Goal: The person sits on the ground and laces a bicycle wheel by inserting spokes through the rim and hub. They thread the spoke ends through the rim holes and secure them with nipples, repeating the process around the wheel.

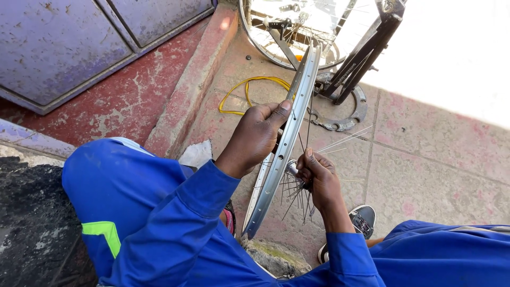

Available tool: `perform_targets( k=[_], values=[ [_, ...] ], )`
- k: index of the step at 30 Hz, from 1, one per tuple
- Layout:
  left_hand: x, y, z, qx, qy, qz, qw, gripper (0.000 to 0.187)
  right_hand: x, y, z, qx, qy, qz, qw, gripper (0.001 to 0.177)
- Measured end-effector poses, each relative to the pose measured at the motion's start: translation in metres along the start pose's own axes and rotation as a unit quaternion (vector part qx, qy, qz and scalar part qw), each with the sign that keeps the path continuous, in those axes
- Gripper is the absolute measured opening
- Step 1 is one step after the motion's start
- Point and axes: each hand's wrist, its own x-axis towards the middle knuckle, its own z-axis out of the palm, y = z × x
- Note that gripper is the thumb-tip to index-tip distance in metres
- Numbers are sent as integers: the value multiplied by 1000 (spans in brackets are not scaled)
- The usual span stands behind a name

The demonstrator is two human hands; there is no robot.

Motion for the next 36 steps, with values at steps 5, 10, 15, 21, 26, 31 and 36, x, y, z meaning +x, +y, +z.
perform_targets(
  k=[5,10,15,21,26,31,36],
  values=[
    [-4,4,-1,6,-3,-5,1000,41,6,5,-1,10,-1,17,1000,48],
    [-5,4,0,12,-10,-12,1000,43,4,0,2,8,-2,32,999,48],
    [-4,2,-1,16,-25,-14,999,42,-1,-5,5,23,13,53,998,52],
    [-18,26,3,11,-45,-20,999,43,0,-4,3,4,38,27,999,52],
    [-14,18,5,15,-49,-30,998,40,0,-7,7,2,53,-7,999,53],
    [-16,21,8,30,-64,-33,997,39,-1,-9,10,13,54,-17,998,54],
    [-15,20,10,-42,-128,-105,985,33,-1,-12,13,44,49,-47,997,43]
  ],
)
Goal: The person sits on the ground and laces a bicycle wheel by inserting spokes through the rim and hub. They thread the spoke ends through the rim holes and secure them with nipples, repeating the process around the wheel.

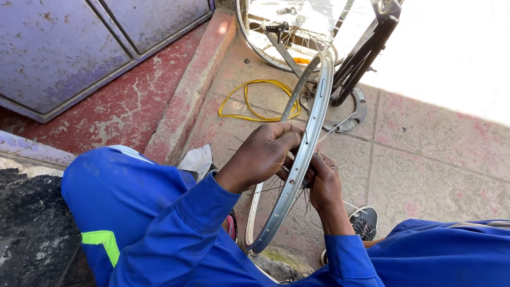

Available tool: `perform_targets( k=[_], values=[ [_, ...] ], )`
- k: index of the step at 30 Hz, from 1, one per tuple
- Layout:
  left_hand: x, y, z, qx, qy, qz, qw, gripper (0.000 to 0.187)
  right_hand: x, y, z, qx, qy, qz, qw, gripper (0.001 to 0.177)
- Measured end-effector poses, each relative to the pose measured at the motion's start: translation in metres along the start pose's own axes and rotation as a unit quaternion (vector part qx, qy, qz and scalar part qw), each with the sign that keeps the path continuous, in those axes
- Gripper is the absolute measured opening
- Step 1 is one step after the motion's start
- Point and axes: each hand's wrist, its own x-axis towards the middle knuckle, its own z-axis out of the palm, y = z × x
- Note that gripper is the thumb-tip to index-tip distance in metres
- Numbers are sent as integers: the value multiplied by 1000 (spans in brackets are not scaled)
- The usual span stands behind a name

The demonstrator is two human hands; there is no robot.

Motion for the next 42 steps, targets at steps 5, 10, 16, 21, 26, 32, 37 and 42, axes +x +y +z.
perform_targets(
  k=[5,10,16,21,26,32,37,42],
  values=[
    [-8,19,-9,195,-57,37,979,48,14,19,-11,17,-32,-19,999,37],
    [14,-10,-21,342,-48,88,934,77,32,59,-20,40,-67,-37,996,32],
    [5,-11,-3,180,-22,200,963,38,54,103,-40,20,-42,-24,999,45],
    [21,-43,4,117,34,254,959,32,38,89,-17,-37,-84,-43,995,39],
    [36,-63,12,179,165,311,919,26,30,62,3,-79,-112,-51,989,37],
    [52,-71,5,125,177,253,943,25,18,3,5,-211,-109,-106,966,21],
    [55,-62,1,166,198,276,926,27,43,-16,-49,-260,18,-171,950,23],
    [54,-62,-4,181,217,301,911,22,89,93,-177,-219,290,59,930,18]
  ],
)
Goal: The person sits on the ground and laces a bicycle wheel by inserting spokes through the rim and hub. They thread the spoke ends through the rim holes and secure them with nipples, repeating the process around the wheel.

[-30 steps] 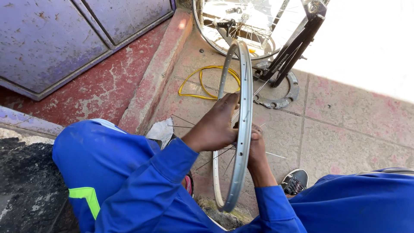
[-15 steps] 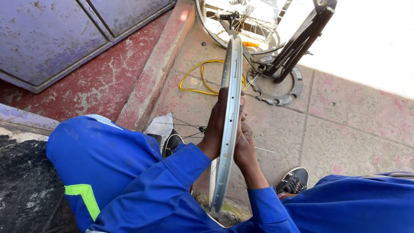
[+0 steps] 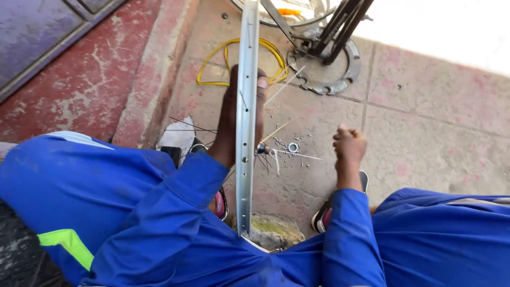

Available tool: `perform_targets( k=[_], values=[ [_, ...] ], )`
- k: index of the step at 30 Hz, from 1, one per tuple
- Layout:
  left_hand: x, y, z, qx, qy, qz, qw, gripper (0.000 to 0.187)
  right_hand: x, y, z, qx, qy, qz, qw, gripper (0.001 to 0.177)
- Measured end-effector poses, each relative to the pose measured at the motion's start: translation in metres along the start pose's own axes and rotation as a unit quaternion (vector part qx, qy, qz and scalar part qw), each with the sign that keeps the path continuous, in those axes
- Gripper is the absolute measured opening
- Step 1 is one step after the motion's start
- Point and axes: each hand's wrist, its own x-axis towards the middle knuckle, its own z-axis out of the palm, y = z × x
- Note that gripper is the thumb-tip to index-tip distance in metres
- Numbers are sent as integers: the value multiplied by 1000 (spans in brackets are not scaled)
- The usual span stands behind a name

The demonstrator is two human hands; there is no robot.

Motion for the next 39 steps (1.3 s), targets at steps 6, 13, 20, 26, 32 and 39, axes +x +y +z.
perform_targets(
  k=[6,13,20,26,32,39],
  values=[
    [5,-3,-10,-44,22,9,999,18,36,199,22,-245,-21,166,955,25],
    [10,12,-12,-82,9,-71,994,13,21,257,10,-375,-27,186,908,28],
    [11,8,-1,-145,46,-101,983,15,15,197,27,-383,-19,85,920,25],
    [15,7,0,-151,54,-114,981,15,-1,176,31,-332,11,84,939,28],
    [14,5,-10,-64,-8,-101,993,13,-3,171,27,-169,52,134,975,16],
    [15,10,-11,-28,2,-81,996,13,-18,153,34,-329,20,103,938,37]
  ],
)
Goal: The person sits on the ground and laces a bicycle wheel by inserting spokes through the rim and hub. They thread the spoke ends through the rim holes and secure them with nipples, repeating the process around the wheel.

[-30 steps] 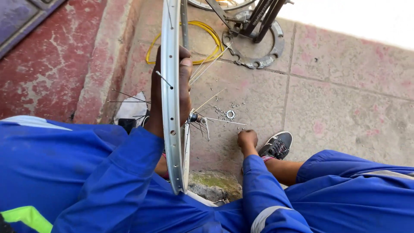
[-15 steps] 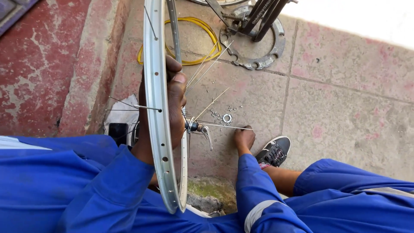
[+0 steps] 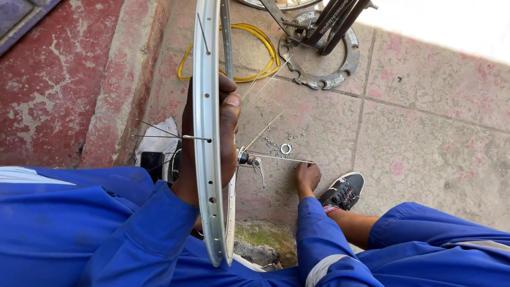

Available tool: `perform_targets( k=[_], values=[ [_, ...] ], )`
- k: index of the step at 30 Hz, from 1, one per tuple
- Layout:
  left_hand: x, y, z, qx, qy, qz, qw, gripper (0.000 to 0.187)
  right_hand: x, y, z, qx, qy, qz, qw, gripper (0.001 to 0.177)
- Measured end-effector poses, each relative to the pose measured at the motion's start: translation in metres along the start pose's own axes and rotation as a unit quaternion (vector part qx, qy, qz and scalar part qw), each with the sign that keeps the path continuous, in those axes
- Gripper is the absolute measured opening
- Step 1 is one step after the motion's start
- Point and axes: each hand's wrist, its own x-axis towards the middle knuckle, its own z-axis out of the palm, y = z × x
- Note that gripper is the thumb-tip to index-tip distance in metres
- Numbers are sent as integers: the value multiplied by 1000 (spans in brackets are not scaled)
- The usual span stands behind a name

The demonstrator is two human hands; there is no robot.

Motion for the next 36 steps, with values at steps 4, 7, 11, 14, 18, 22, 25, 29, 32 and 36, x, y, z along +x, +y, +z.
perform_targets(
  k=[4,7,11,14,18,22,25,29,32,36],
  values=[
    [0,-2,0,-12,-2,-9,1000,14,-11,-6,-3,-91,5,-21,996,40],
    [-1,-4,0,-19,-8,-7,1000,13,-12,-8,0,-128,-12,-36,991,36],
    [1,-4,0,-14,-10,-2,1000,11,-12,-11,3,-138,-16,-77,987,29],
    [1,-3,0,-4,-12,-5,1000,12,-14,-14,2,-110,-43,-64,991,28],
    [1,0,-1,42,-3,30,999,18,17,7,32,213,-78,-19,974,26],
    [3,0,2,31,10,30,999,16,29,-24,4,508,-172,64,841,17],
    [4,1,1,70,27,76,994,15,50,-47,-15,634,-275,84,718,18],
    [3,-4,1,19,36,69,997,17,28,-111,-72,627,-293,-12,722,6],
    [0,-8,4,-16,38,58,997,20,27,-116,-89,610,-284,-40,739,9],
    [-2,-1,1,5,28,54,998,20,22,-103,-76,594,-293,-13,749,10]
  ],
)
